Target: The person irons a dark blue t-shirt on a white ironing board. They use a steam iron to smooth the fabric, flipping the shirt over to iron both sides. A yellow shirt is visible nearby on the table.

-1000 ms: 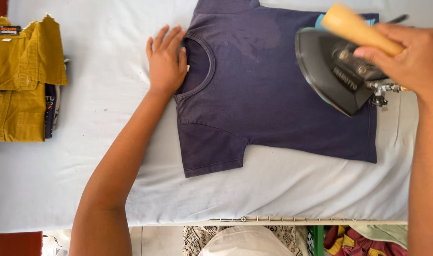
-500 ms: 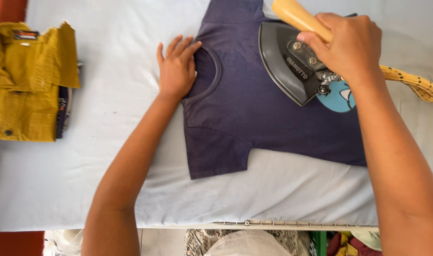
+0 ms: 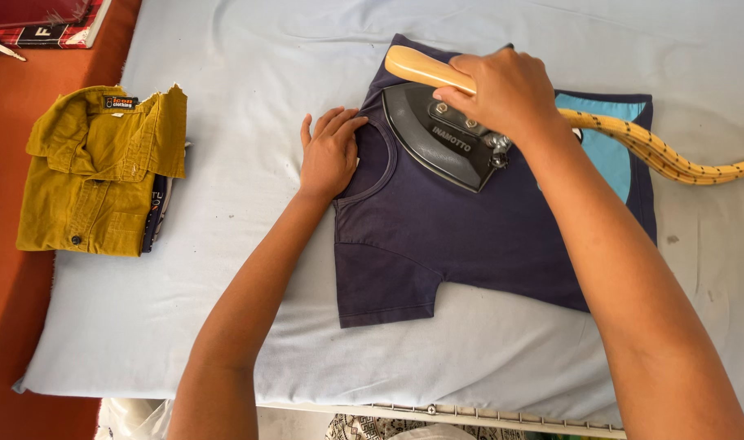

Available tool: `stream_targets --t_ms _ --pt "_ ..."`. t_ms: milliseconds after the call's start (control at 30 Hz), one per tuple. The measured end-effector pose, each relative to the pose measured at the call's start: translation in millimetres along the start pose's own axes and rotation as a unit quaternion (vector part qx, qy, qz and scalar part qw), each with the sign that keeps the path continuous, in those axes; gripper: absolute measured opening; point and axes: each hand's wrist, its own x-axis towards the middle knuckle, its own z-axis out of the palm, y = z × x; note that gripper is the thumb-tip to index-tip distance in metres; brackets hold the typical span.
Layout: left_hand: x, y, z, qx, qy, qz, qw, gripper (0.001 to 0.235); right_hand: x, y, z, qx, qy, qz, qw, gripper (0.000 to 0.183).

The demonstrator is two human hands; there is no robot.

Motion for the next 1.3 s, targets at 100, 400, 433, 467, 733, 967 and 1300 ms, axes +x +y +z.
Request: stream_targets --t_ms 100,400,433,467,733,967,1300 --pt "6 3 -6 -0.015 0.031 0.006 0.999 0.030 13 6 -11 0.098 -0.056 -0.006 0.994 0.036" --pt "0 1 -3 -0.037 0.016 -0.010 0.999 0.022 -11 13 -8 -0.060 -0.117 0.036 0.991 0.044" --pt "0 -1 -4 -0.042 0.015 -0.011 0.999 0.025 -11 11 -1 -0.074 -0.111 0.061 0.989 0.043" --pt "-1 -1 -4 -0.047 0.014 -0.012 0.999 0.028 -11 10 3 -0.088 -0.106 0.087 0.987 0.042" --pt "5 3 -5 -0.023 0.002 -0.030 0.999 0.040 -5 2 -35 0.001 -0.212 0.098 0.972 0.033" --pt "3 1 -4 -0.036 -0.020 -0.031 0.999 0.046 -33 -25 -65 0.004 -0.324 0.102 0.940 0.025" --pt "2 10 -16 -0.033 -0.005 0.017 0.999 0.055 -35 -22 -69 -0.023 -0.382 0.069 0.921 0.034"
